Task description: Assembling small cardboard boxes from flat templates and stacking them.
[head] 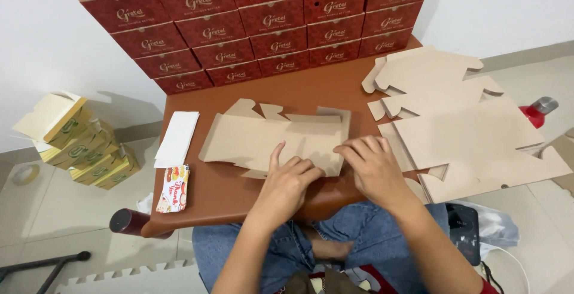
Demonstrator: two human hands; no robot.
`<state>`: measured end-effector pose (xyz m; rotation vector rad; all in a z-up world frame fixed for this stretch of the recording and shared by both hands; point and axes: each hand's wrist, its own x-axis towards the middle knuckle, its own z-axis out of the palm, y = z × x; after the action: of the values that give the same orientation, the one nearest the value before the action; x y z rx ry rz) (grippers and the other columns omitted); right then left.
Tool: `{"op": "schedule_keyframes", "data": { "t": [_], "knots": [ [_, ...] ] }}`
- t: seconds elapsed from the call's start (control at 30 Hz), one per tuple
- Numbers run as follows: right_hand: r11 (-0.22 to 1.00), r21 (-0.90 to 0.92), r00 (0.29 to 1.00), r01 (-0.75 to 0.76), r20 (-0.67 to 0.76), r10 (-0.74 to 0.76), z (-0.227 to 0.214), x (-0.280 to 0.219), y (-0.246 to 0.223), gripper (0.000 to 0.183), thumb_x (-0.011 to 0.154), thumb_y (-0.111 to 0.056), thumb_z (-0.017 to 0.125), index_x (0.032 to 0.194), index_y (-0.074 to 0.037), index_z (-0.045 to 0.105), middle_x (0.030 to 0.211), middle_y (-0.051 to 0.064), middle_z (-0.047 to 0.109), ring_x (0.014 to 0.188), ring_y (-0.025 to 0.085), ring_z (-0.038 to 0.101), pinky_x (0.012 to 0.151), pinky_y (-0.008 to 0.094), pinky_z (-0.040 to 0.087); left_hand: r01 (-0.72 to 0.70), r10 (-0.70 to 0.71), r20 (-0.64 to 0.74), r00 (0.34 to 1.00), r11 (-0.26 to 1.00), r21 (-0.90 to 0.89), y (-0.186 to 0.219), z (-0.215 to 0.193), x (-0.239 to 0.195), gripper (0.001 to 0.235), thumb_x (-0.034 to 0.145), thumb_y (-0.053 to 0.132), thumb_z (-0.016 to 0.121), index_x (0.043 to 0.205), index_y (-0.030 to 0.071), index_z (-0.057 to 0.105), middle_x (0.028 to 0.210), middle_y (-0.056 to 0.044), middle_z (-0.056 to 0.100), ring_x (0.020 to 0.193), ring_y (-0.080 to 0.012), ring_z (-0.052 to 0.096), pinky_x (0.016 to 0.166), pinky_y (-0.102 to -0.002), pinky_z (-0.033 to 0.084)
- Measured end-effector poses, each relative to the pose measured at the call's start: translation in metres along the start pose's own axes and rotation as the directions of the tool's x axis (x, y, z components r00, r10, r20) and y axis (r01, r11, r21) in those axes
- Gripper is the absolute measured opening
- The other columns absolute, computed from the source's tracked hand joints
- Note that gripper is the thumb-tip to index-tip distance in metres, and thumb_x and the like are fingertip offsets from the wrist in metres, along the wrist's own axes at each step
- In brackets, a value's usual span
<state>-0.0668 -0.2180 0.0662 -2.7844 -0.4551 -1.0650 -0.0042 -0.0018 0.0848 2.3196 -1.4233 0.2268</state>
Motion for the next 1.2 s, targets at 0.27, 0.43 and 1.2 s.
{"op": "schedule_keyframes", "data": {
  "t": [0.27,0.43,1.2],
  "knots": [
    [0.967,-0.022,0.94,-0.252,0.233,0.25,-0.035,-0.029,0.028,0.02,0.076,-0.006,0.067,0.092,-0.016,0.076,0.132,0.005,0.056,0.123,0.027,0.047,0.107,0.043,0.04,0.108,-0.104,-0.156,0.982,0.994,0.022,0.002,-0.022,-0.039,0.022,0.072,-0.002,0.06,0.082,0.011,0.074,0.1,0.001,0.064,0.112,-0.0217,0.056,0.122,-0.061,0.018],
    [0.914,0.176,0.865,-0.366,0.428,0.264,-0.038,-0.05,0.007,0.011,0.082,-0.028,0.072,0.089,-0.023,0.079,0.122,0.0,0.064,0.106,0.016,0.057,0.086,0.034,0.054,0.261,-0.21,-0.353,0.912,0.96,0.103,-0.007,-0.021,-0.054,0.037,0.078,0.004,0.062,0.113,0.014,0.07,0.137,-0.006,0.057,0.134,-0.0258,0.048,0.121,-0.056,0.023],
    [0.864,0.387,0.911,-0.322,0.374,0.172,0.014,0.015,-0.053,0.01,0.091,-0.022,0.064,0.092,-0.013,0.068,0.085,-0.002,0.072,0.058,0.022,0.063,0.054,0.033,0.049,0.4,-0.352,-0.663,0.661,0.913,-0.086,0.04,0.023,-0.077,0.012,0.079,0.006,0.079,0.088,0.008,0.072,0.086,-0.001,0.066,0.079,-0.0135,0.06,0.094,-0.038,0.046]
  ]
}}
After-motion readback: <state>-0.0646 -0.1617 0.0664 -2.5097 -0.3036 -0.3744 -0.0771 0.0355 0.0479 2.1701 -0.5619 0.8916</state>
